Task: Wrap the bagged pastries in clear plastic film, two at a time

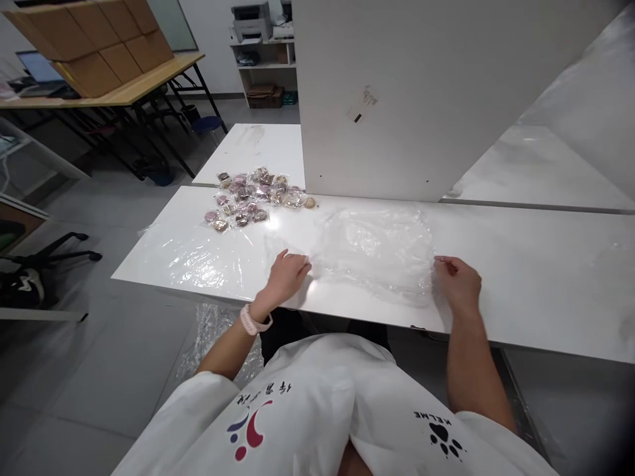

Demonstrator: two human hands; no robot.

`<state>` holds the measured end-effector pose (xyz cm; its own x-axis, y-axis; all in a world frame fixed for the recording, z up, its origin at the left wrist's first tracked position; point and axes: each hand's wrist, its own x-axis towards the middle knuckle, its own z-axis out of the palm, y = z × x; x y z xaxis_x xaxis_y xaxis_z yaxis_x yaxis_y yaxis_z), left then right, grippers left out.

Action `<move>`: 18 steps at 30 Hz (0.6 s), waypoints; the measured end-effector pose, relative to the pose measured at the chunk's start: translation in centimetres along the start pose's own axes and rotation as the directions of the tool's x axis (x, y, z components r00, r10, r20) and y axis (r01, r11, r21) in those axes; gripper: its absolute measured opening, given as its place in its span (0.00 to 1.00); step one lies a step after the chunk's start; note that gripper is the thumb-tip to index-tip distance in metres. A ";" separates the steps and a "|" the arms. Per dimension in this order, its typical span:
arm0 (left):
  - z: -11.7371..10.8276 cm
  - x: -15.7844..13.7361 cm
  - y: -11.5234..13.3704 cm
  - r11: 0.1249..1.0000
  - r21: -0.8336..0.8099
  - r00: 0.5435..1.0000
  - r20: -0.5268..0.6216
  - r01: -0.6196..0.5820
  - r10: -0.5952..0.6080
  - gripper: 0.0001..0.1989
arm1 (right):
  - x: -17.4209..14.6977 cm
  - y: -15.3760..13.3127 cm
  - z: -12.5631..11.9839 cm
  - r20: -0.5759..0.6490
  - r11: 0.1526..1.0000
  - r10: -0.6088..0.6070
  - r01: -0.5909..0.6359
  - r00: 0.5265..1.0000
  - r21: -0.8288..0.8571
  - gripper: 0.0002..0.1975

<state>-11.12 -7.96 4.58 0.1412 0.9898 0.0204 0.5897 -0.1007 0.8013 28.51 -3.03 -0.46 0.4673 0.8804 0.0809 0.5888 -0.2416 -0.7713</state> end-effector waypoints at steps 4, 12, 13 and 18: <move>-6.7 -1.0 1.4 0.792 -0.522 0.947 0.225 0.317 -0.231 0.13 | 1.6 -3.4 -5.0 -0.205 0.829 -0.039 0.146 0.978 0.540 0.16; -4.3 -4.7 -1.4 0.867 -0.473 0.985 0.001 0.155 -0.175 0.20 | -0.7 -0.4 -6.7 -0.013 0.940 -0.082 0.082 0.997 0.332 0.18; -3.0 -5.8 -1.9 0.864 -0.475 0.985 0.046 0.169 -0.167 0.20 | -1.3 1.3 -6.3 0.111 0.977 -0.050 0.025 0.993 0.214 0.19; -0.9 -8.5 -1.8 0.782 -0.532 0.945 0.216 0.326 -0.247 0.26 | -2.7 4.1 -5.7 0.379 0.996 0.062 -0.082 0.923 0.035 0.29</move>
<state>-14.06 -16.12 3.52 0.1593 0.9381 -0.3076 0.0843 0.2975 0.9510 33.42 -8.74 -0.19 0.2179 0.9525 -0.2128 0.5251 -0.2982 -0.7971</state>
